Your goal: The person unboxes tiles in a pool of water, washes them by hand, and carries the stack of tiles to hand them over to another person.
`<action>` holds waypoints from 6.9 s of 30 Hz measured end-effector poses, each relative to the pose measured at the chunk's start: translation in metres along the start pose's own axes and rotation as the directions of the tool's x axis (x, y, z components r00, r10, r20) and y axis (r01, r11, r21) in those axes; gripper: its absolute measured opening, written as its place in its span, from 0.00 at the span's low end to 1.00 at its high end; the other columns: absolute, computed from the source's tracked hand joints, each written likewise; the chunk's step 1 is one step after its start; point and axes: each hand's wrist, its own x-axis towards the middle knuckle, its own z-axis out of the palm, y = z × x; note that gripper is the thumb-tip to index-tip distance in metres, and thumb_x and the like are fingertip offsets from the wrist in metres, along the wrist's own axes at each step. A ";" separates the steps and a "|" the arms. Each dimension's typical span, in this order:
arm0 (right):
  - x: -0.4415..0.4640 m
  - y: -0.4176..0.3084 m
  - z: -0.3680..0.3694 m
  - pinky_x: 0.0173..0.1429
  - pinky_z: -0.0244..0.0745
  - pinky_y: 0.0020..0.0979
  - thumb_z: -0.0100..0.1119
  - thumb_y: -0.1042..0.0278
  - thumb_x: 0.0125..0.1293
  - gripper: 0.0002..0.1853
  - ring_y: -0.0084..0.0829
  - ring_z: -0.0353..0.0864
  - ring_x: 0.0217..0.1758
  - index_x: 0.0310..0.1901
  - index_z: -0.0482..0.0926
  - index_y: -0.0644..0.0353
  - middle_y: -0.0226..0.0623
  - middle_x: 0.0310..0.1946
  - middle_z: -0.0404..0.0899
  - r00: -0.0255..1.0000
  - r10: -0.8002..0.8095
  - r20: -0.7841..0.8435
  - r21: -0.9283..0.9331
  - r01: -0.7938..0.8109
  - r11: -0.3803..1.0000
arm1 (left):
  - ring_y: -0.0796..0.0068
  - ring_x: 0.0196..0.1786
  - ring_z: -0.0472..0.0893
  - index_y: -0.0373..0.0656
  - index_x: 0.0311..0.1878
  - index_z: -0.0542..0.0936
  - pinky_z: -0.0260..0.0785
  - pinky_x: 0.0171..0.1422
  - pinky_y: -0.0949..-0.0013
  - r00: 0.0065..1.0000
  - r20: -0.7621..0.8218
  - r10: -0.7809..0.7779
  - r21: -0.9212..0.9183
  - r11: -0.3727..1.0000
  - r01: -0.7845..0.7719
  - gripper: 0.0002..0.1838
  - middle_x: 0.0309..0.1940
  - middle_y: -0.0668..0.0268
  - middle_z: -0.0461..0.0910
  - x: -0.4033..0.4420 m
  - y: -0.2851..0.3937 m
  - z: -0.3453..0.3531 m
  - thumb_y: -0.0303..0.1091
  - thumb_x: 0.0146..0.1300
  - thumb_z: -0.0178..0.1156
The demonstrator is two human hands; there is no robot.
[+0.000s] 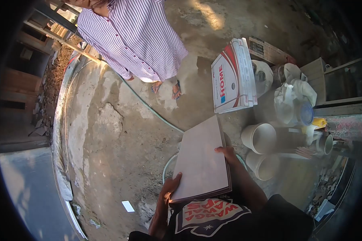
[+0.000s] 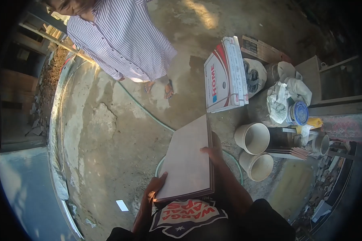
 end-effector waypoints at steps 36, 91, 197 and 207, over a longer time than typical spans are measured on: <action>0.239 -0.204 0.010 0.39 0.81 0.30 0.68 0.59 0.66 0.18 0.28 0.88 0.34 0.44 0.88 0.70 0.38 0.36 0.87 0.873 0.392 -0.290 0.673 -0.105 0.732 | 0.45 0.62 0.87 0.17 0.62 0.80 0.76 0.69 0.53 0.964 0.217 -0.157 0.679 0.733 -0.033 0.55 0.55 0.33 0.86 0.275 0.465 -0.153 0.75 0.70 0.55; 0.867 -0.326 0.018 0.55 0.79 0.38 0.64 0.47 0.70 0.22 0.33 0.85 0.48 0.50 0.85 0.60 0.39 0.46 0.86 0.936 0.336 0.109 -0.126 -0.322 0.938 | 0.64 0.28 0.86 0.40 0.55 0.80 0.82 0.29 0.61 0.889 0.431 -0.157 -0.483 0.791 0.374 0.27 0.33 0.58 0.84 0.570 0.591 -0.102 0.57 0.84 0.47; 0.651 -0.210 -0.104 0.72 0.75 0.43 0.59 0.28 0.73 0.46 0.41 0.83 0.68 0.77 0.74 0.61 0.48 0.73 0.78 0.879 0.476 -0.018 0.777 -0.287 0.560 | 0.59 0.58 0.85 0.45 0.61 0.79 0.80 0.63 0.50 0.933 0.286 -0.217 0.702 0.710 -0.051 0.28 0.58 0.58 0.83 0.610 1.034 0.083 0.43 0.60 0.77; 0.635 -0.163 -0.083 0.56 0.86 0.51 0.54 0.48 0.78 0.29 0.46 0.86 0.57 0.67 0.74 0.66 0.49 0.61 0.80 0.821 0.406 -0.402 0.914 0.333 0.231 | 0.65 0.53 0.84 0.38 0.57 0.82 0.75 0.62 0.59 0.877 0.400 0.265 0.307 0.863 -0.401 0.23 0.49 0.60 0.85 0.575 1.026 0.100 0.49 0.73 0.67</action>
